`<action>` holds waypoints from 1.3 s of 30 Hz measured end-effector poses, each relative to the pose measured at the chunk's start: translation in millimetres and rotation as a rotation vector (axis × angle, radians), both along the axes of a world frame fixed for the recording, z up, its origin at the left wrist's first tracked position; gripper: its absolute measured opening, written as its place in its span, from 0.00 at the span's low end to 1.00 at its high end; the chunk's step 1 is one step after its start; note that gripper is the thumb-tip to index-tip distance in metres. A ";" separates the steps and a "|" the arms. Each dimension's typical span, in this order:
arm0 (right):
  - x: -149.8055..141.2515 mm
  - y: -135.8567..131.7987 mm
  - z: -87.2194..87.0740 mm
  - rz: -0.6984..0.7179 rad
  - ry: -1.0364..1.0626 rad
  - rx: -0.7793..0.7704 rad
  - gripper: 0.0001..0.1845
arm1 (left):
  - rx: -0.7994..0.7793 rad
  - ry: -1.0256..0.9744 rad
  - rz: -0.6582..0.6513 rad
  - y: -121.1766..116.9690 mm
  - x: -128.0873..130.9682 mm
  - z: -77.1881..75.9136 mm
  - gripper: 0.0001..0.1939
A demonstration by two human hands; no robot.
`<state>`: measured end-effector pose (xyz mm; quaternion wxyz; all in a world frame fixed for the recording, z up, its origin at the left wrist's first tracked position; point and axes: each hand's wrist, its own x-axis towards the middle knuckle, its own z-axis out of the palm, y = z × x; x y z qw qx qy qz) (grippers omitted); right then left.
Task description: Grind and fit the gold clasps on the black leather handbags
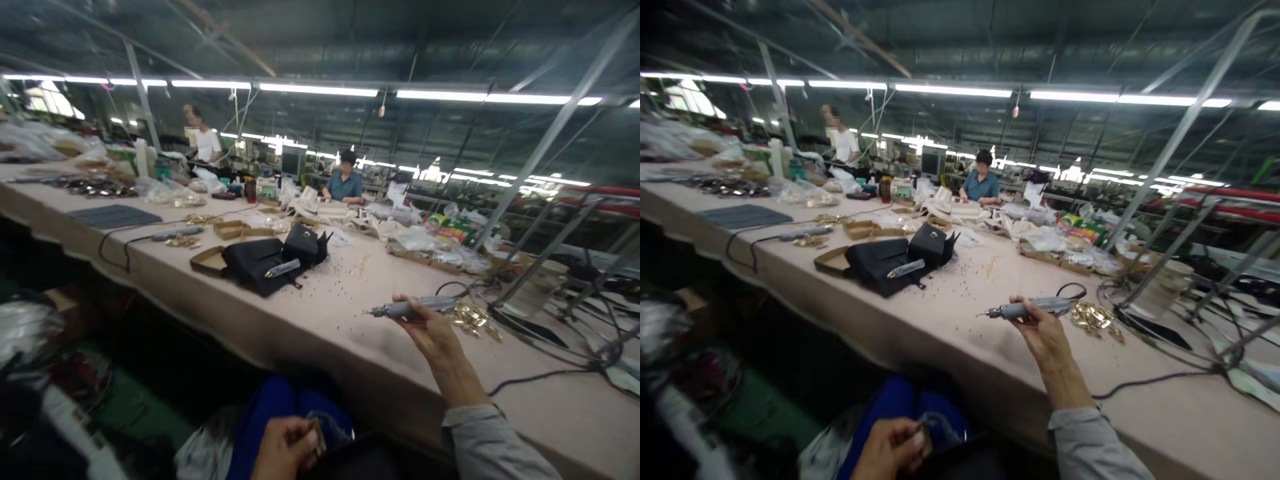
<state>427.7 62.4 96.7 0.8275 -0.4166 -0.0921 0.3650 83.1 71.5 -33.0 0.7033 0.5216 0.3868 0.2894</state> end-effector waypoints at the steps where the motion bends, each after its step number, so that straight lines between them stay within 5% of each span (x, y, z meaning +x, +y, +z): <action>1: -17.2 -17.1 1.8 0.041 -0.063 0.001 0.13 | -0.022 -0.047 -0.010 -2.2 -0.1 0.9 0.25; 7: -123.0 -96.1 -7.1 0.208 -0.213 -0.154 0.21 | -0.189 -0.018 0.062 -14.9 0.9 6.2 0.19; 12: -168.6 -116.6 -24.1 0.222 -0.243 -0.182 0.24 | -0.230 -0.046 0.085 -23.1 1.0 6.7 0.19; 39: -181.7 -113.0 -41.5 0.217 -0.340 -0.184 0.23 | -0.213 -0.028 0.110 -20.8 2.1 6.8 0.12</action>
